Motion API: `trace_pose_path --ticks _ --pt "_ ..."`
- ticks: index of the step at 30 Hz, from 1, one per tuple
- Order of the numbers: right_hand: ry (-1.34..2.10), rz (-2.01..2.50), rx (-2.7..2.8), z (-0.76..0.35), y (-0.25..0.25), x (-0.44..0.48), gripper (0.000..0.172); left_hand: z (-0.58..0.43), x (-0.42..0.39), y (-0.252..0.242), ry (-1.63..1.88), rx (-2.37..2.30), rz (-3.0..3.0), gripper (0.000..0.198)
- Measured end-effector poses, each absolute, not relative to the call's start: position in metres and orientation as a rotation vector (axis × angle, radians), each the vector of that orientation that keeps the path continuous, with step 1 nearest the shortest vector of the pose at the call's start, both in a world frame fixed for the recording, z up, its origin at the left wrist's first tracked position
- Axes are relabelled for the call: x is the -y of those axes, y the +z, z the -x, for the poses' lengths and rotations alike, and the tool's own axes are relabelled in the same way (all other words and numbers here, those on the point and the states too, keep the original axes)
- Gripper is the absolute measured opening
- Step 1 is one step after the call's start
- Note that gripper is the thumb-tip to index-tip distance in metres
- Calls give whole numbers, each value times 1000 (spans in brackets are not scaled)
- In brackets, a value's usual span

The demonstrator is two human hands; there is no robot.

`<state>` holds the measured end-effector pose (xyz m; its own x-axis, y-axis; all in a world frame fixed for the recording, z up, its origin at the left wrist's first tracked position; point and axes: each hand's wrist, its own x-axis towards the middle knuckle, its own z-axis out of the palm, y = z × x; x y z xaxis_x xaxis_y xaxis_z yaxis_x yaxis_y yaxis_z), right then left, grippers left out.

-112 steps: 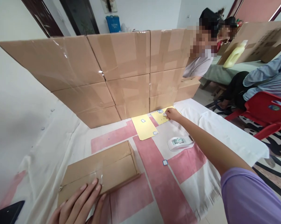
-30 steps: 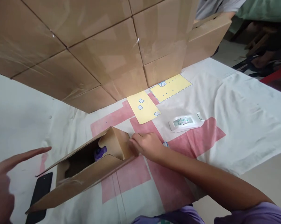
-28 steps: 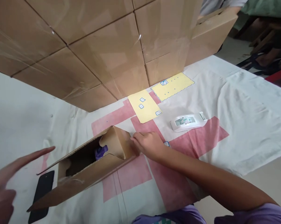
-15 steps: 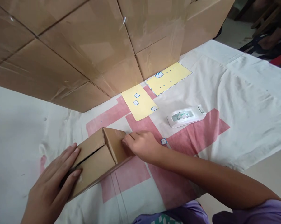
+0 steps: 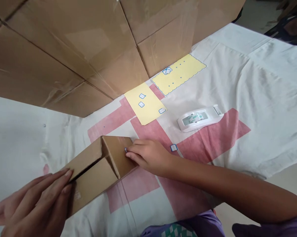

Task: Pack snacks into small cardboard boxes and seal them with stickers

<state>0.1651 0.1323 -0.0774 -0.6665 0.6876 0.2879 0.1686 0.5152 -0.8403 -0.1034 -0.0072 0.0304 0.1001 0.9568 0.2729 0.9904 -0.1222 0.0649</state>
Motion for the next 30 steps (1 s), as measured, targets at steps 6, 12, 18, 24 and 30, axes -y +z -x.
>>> trace_pose_path --ticks 6,12,18,24,30 --pt "1258 669 2015 -176 -74 -123 26 86 8 30 -313 1997 2002 28" --pt "1437 636 1904 -171 -75 -124 34 89 -2 33 -285 2029 2037 24" --pt "1600 643 1764 -176 -79 -129 31 95 1 31 -358 2109 2064 18" --pt "1457 554 1953 -183 -72 -128 82 103 -9 37 -566 2381 2101 5" --pt "1465 469 2137 -182 -83 -131 105 100 -30 49 -570 2588 2142 12"
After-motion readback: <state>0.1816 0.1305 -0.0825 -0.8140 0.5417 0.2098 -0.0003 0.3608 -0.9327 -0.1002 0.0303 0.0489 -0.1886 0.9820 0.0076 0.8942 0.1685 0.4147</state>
